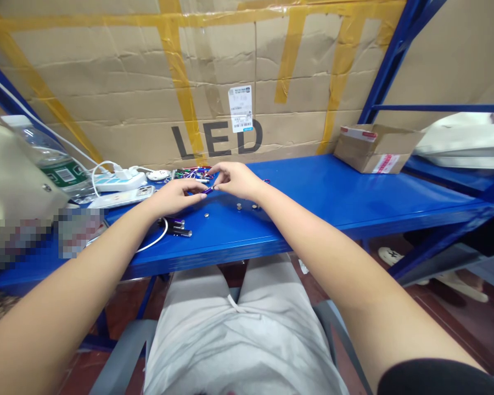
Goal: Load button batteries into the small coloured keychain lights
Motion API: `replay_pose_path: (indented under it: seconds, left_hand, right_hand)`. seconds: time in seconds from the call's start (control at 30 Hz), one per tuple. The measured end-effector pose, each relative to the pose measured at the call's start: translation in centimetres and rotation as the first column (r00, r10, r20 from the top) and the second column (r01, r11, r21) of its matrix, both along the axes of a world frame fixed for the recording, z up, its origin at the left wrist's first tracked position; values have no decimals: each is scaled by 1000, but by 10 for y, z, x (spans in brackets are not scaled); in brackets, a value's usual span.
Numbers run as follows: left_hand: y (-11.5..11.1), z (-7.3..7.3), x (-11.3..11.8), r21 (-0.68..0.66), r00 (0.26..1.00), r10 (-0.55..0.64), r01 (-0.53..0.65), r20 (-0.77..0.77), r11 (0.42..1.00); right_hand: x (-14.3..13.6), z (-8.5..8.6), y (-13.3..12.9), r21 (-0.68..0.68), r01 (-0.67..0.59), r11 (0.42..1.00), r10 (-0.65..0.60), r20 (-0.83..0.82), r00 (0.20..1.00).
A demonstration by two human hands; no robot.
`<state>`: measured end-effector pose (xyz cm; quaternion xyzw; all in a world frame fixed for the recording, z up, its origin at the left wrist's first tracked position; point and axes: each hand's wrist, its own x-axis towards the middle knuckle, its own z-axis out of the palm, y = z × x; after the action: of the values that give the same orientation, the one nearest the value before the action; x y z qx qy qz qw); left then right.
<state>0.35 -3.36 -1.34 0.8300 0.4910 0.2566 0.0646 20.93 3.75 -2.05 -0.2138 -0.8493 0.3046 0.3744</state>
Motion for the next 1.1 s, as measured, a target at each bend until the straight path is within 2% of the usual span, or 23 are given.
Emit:
replay_pose_path:
  seconds: [0.13,0.23,0.37,0.53,0.67,0.83,0.97,1.03,1.1]
  left_hand:
    - [2,-2,-1,-8,996,21,-20,84,1000]
    - [2,-4,0,123,996,2,-13,88,992]
    - [3,-6,3,320,998,-55,59,-21,946]
    - [4,-7,2,429,994,-24,69,-108,901]
    - [4,-6,1,501,978,-3,110,-210,858]
    - [0,-3,6,545,956,96,74,-277,835]
    - [1,-4,9,517,948,93,83,-305,852]
    - [5,-5,9,492,960,86,58,-266,869]
    - [8,-5,8,450,981,81,7,-175,893]
  right_hand:
    - [1,1,-2,-16,11,1000,-11,-25,1000]
    - [0,1,-2,-46,15,999,-17,-47,999]
    - [0,2,-1,-68,20,997,-24,-61,998]
    - [-1,3,-1,-99,10,995,-22,-120,992]
    - [-1,6,-6,-193,-3,981,-23,-132,991]
    - [3,9,-12,-414,-56,909,-29,-196,980]
    - [4,6,-10,-554,-81,829,-41,-204,978]
    - [3,5,-7,-519,-57,853,-44,-180,983]
    - [2,5,-4,-338,5,941,-48,-119,992]
